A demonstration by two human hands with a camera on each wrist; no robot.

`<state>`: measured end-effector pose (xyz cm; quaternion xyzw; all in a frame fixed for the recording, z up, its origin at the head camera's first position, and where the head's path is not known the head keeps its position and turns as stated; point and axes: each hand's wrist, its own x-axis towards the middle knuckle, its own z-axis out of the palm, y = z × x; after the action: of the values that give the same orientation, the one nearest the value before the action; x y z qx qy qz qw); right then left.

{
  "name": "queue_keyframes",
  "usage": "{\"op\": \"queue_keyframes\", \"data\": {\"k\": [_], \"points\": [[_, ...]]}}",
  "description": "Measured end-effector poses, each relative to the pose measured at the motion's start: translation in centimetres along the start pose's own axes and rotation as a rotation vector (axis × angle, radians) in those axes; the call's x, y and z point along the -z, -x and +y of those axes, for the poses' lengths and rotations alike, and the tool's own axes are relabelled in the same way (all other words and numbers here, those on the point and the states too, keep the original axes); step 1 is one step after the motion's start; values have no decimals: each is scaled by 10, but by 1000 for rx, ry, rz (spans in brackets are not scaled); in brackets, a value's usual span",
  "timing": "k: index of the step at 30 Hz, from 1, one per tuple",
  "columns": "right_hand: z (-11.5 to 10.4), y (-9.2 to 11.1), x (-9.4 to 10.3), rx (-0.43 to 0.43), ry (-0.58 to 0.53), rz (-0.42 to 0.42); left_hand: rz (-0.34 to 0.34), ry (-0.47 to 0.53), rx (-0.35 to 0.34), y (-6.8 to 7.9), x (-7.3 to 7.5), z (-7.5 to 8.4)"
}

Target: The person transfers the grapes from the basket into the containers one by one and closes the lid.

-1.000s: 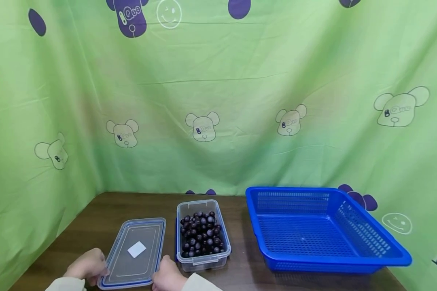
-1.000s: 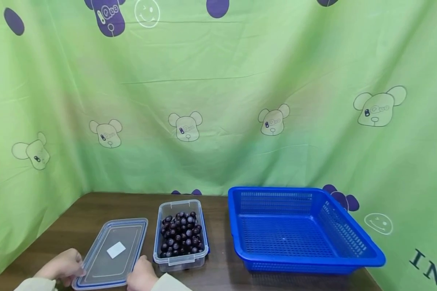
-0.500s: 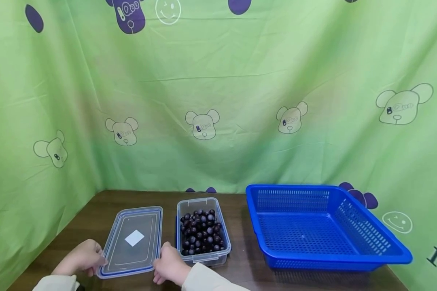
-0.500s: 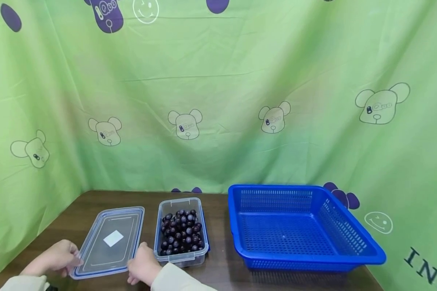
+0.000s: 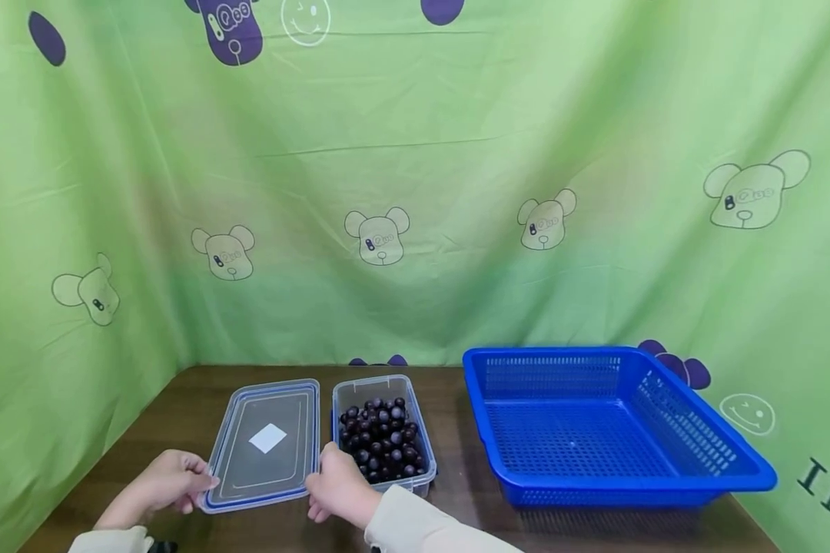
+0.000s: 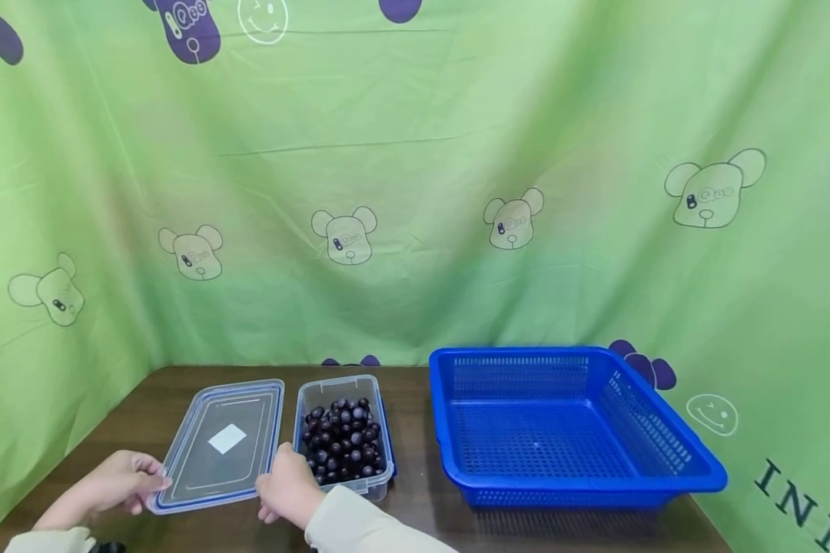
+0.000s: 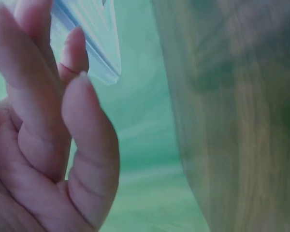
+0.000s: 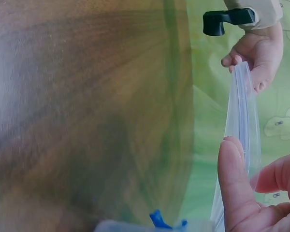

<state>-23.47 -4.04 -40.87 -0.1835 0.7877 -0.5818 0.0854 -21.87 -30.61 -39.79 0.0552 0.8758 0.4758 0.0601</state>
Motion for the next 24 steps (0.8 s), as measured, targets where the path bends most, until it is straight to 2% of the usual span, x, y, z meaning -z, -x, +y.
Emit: {"op": "queue_keyframes", "data": {"k": [8, 13, 18, 24], "points": [[-4, -1, 18, 18, 21, 1, 45, 2, -4, -5, -9, 15], [-4, 0, 29, 34, 58, 12, 88, 32, 29, -8, -19, 25], [-2, -1, 46, 60, 102, 27, 159, 108, 75, -15, -35, 35], [6, -3, 74, 56, 96, 60, 216, 180, 49, -37, -61, 53]]}}
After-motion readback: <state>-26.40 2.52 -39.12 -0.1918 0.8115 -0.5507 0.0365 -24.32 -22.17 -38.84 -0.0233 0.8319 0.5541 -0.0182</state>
